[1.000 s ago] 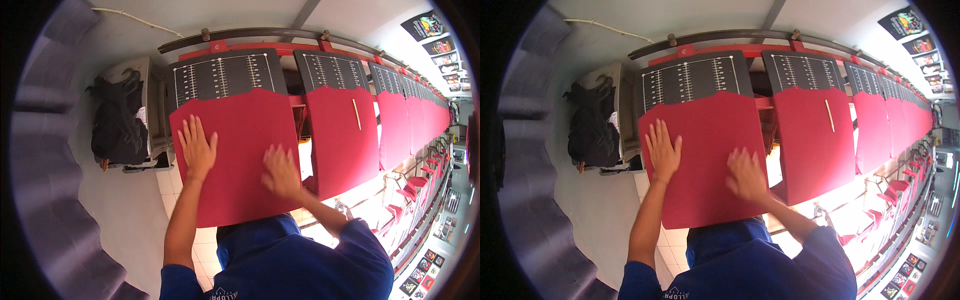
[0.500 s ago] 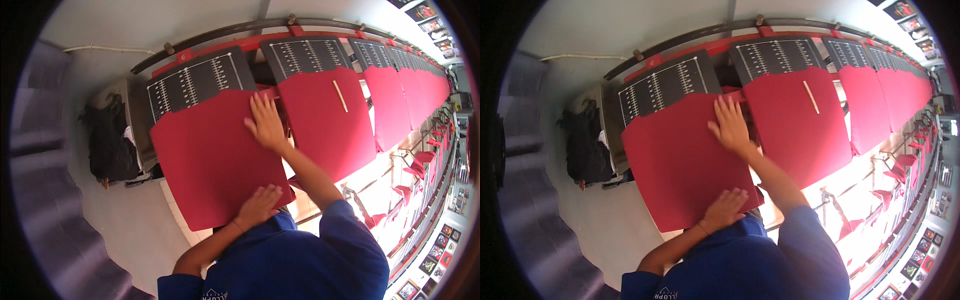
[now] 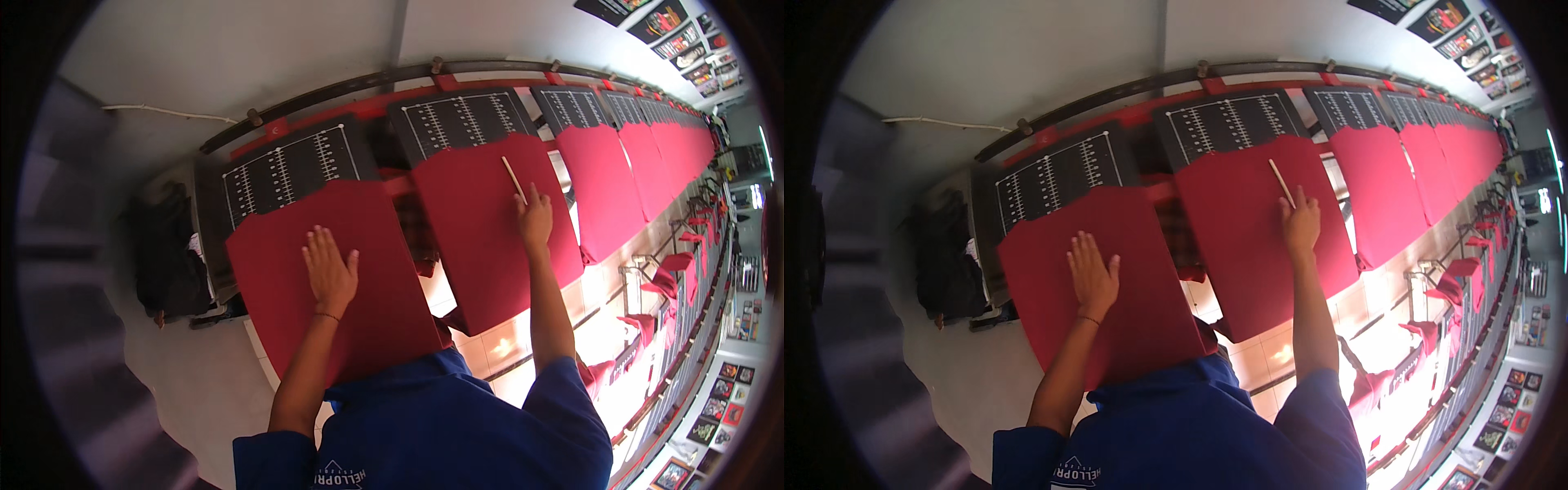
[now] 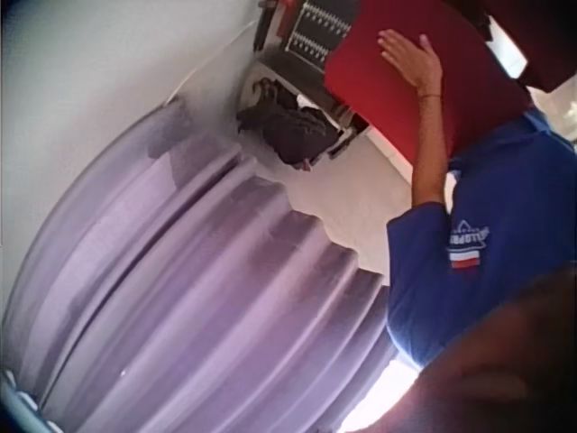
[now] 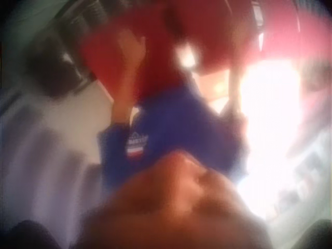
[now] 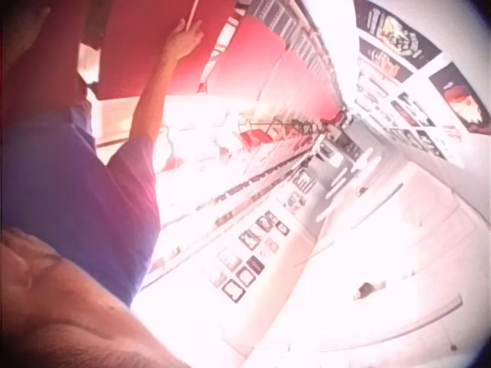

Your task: The person pulls red fabric pieces over printing platens, smoothing the material by hand, and uses a marking tool to make a notation on one of them.

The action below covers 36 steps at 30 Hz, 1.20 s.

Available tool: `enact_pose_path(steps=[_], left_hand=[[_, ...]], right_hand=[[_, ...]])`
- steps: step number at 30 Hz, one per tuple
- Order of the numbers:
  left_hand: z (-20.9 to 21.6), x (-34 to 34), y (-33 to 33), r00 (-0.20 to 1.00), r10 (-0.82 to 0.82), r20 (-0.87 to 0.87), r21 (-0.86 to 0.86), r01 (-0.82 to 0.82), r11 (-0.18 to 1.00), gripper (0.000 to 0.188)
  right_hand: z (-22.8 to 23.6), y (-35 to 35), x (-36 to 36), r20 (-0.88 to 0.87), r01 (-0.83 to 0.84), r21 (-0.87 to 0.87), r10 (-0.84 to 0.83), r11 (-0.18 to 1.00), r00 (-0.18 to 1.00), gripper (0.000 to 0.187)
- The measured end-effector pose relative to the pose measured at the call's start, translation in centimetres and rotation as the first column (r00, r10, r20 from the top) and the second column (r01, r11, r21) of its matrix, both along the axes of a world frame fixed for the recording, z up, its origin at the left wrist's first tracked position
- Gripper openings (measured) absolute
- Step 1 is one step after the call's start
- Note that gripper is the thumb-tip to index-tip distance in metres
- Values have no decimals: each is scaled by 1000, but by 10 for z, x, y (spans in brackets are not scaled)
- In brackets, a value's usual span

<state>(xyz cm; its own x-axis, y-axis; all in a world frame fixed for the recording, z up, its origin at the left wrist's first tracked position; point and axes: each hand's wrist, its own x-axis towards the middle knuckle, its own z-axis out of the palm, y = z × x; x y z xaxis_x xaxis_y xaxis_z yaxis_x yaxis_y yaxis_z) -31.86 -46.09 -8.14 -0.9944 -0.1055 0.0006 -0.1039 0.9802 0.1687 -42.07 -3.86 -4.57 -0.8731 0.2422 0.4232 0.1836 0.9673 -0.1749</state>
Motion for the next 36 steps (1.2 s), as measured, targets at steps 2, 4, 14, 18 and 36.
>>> enact_pose_path(steps=[2,4,14,18,36], left_hand=[[3,5,-4,997,-69,30,24,69,997,73],[7,-1,-7,993,-101,54,50,98,994,72],[6,-84,2,981,-178,-82,104,186,977,71],[5,-81,-14,979,-194,-65,141,202,969,71],[-2,-2,-150,918,397,9,-55,-396,917,72]], right_hand=[[-9,5,-11,195,36,55,-46,998,980,31],[-19,11,-21,276,57,98,-83,994,958,31],[23,-109,-42,-97,-161,-962,272,221,957,10],[0,-223,-30,-52,-65,-998,496,9,867,7],[-48,-343,-59,-95,-338,-885,585,321,805,11]])
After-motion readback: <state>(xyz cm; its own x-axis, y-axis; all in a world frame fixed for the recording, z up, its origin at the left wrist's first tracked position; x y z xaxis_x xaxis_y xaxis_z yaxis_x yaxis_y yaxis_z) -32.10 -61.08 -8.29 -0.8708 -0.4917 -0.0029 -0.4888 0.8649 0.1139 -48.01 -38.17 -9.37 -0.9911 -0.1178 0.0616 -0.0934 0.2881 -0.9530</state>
